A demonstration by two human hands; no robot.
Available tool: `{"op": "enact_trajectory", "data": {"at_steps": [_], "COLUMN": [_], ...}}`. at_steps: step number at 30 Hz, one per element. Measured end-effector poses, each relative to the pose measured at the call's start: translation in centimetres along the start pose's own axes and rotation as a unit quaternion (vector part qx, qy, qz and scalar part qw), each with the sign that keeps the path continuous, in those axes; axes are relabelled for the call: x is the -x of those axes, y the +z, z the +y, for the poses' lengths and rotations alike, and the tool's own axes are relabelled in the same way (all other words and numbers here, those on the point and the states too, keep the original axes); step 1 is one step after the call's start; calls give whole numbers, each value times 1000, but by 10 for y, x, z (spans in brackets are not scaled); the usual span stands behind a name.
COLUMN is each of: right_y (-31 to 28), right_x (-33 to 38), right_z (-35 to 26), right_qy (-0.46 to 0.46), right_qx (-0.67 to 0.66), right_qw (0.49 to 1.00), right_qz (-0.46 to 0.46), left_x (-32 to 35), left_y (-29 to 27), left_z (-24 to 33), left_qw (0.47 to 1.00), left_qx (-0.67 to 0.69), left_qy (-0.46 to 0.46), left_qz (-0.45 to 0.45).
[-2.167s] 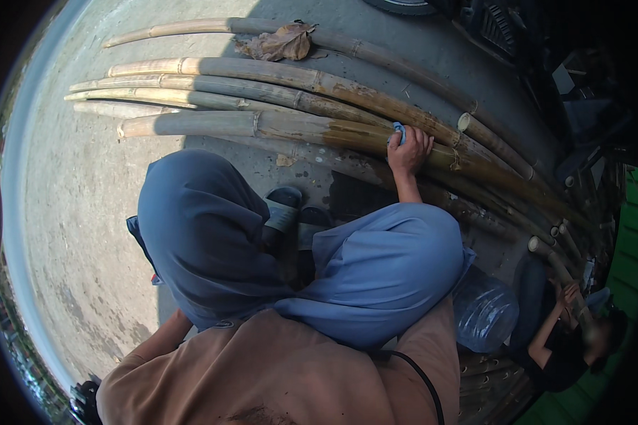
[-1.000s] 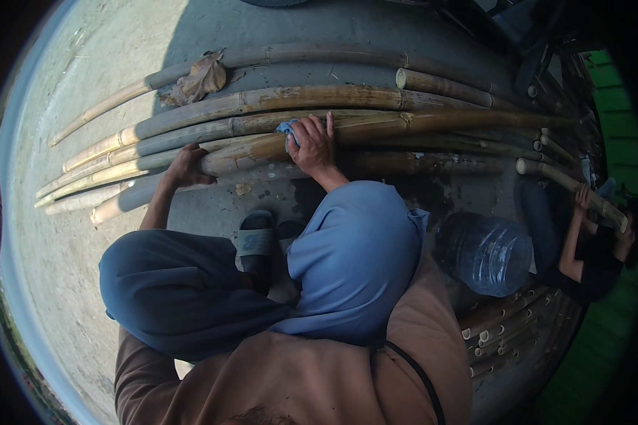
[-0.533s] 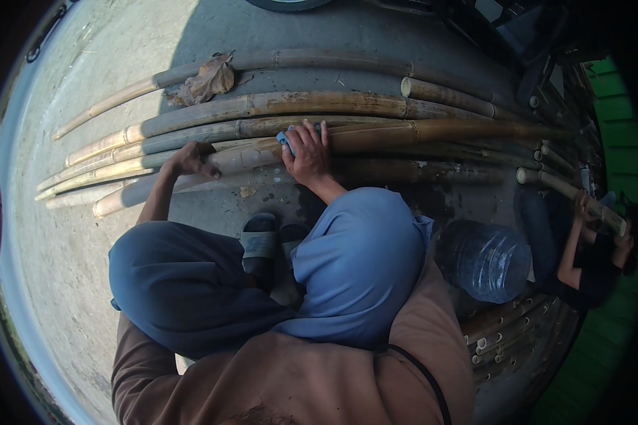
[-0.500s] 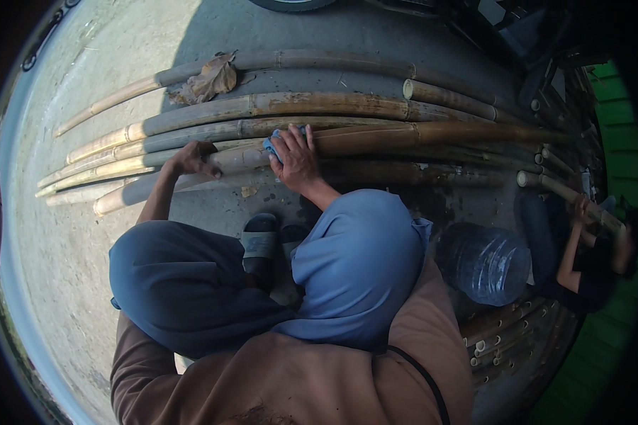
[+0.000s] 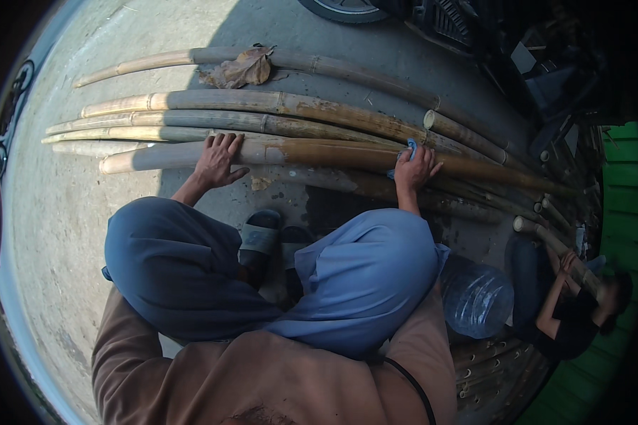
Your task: Polishing bamboo stalks using a cloth and liquid.
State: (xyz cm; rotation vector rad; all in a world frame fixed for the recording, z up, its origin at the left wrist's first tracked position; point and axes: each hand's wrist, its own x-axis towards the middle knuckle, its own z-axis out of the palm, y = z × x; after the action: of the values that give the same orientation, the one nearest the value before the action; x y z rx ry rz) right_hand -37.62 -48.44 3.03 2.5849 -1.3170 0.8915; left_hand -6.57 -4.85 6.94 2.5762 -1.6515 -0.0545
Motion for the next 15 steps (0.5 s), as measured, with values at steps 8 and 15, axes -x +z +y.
{"op": "enact_trajectory", "data": {"at_steps": [8,15], "right_y": [-21,-28], "right_x": [65,60], "right_z": [-229,-204], "right_qy": [-249,-237], "right_qx": [-253,-239], "right_qw": [928,929], "right_qz": [-112,-152], "left_x": [-27,-46], "left_y": [1,-9], "left_z": [-28,-46], "left_qw": [994,933], "left_qx": [34,267], "left_qy": [27,15], "left_qz": [-104,-240]}}
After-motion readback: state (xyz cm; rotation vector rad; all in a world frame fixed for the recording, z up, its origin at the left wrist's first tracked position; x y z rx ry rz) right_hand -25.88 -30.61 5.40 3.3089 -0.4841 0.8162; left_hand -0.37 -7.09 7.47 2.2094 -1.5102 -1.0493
